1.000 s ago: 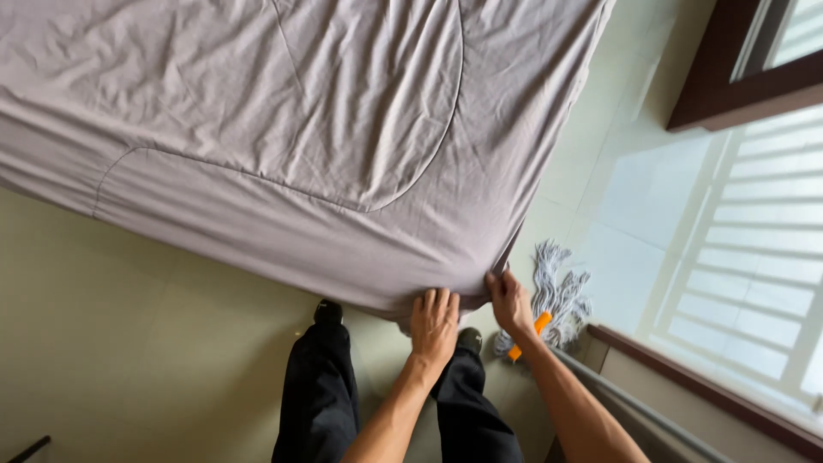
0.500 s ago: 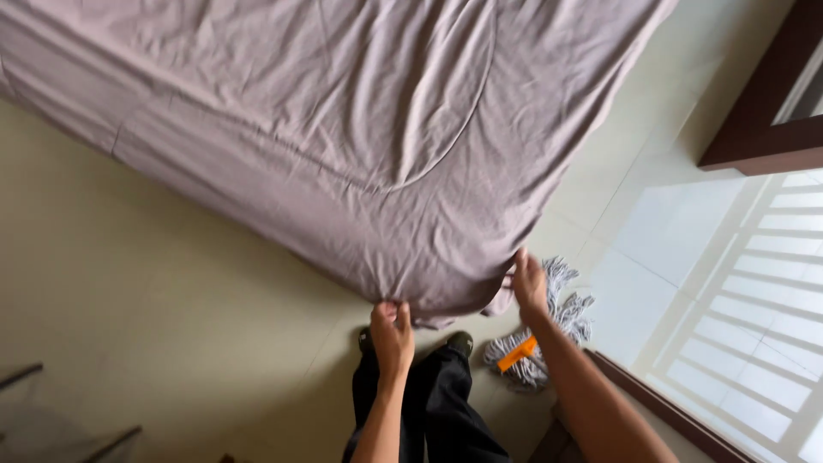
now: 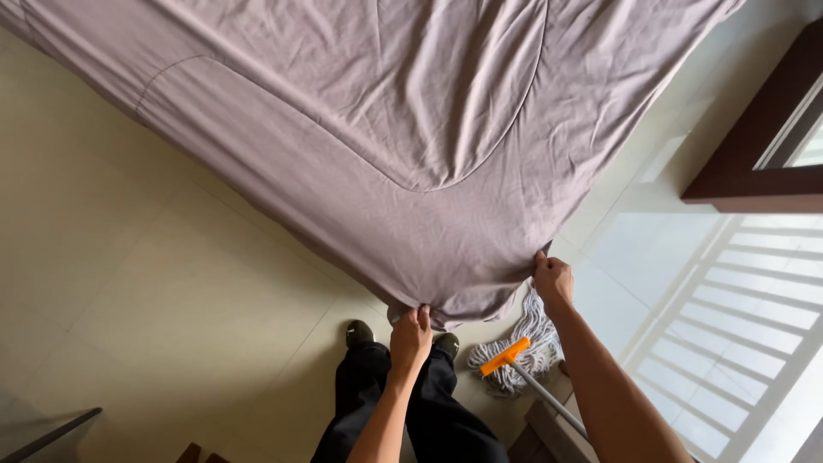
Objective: The person spreads a light purple fitted sheet over a mattress, smoothing the fabric and tucking the edges under the corners. They move around the bed to adjust the sheet and kneel on the floor to secure the corners.
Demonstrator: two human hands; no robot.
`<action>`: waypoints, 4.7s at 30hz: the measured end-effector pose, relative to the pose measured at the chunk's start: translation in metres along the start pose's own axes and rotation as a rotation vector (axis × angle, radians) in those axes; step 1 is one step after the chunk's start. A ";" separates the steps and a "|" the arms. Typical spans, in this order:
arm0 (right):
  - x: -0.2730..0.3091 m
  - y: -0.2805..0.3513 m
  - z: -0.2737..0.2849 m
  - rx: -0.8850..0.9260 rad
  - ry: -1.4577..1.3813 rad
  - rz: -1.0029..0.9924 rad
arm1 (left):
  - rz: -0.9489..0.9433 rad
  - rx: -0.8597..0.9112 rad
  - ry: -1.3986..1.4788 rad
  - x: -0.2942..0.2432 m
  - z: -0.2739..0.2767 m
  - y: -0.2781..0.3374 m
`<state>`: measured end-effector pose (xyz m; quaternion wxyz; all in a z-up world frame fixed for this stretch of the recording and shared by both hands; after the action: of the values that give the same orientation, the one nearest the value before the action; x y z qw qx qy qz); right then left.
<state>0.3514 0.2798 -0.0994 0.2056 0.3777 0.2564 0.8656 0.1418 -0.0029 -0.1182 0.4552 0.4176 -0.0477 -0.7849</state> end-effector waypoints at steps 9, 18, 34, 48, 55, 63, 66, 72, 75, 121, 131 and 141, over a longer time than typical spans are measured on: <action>0.062 -0.017 0.073 -0.112 0.342 0.475 | -0.411 -0.020 -0.145 -0.168 0.031 0.015; 0.142 -0.083 0.128 0.052 0.501 0.889 | -0.510 -0.232 -0.285 -0.325 -0.080 -0.046; 0.300 -0.199 0.169 0.212 0.625 1.245 | -0.267 -0.364 -0.414 -0.454 -0.132 -0.149; 0.373 -0.319 0.148 0.369 1.105 1.551 | -0.221 -0.568 -0.481 -0.470 -0.159 -0.169; 0.373 -0.362 0.155 0.643 0.899 1.836 | -0.102 -0.508 -0.216 -0.470 -0.173 -0.154; 0.366 -0.369 0.187 0.867 1.256 1.604 | 0.101 -0.445 -0.262 -0.470 -0.222 -0.156; 0.376 -0.369 0.189 0.809 1.183 1.847 | 0.170 -0.492 -0.294 -0.496 -0.200 -0.153; 0.409 -0.429 0.187 0.314 1.200 2.074 | -0.001 -0.740 -0.353 -0.598 -0.174 -0.178; 0.410 -0.450 0.184 0.559 1.132 1.857 | 0.079 -0.714 -0.425 -0.585 -0.213 -0.216; 0.233 -0.355 0.258 0.938 0.846 0.998 | 0.428 -0.312 0.610 -0.546 -0.361 -0.143; 0.306 -0.502 0.356 0.596 0.524 0.894 | 0.164 -0.244 0.640 -0.748 -0.359 -0.292; 0.354 -0.620 0.389 0.487 0.202 0.569 | 0.257 -0.609 0.871 -0.801 -0.361 -0.454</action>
<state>0.5243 1.0721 -0.0503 -0.1648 0.3844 0.3582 0.8347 0.2778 0.9753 -0.0676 0.6254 0.5443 0.3241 -0.4556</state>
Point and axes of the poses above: each hand's wrist, its own y-axis away from the middle knuckle, its own z-axis out of the back of the hand, x = y × z, the point moved 6 cm from there along -y, towards the middle knuckle, and after that the axes turned 8 degrees about -y, right-handed, at the moved point
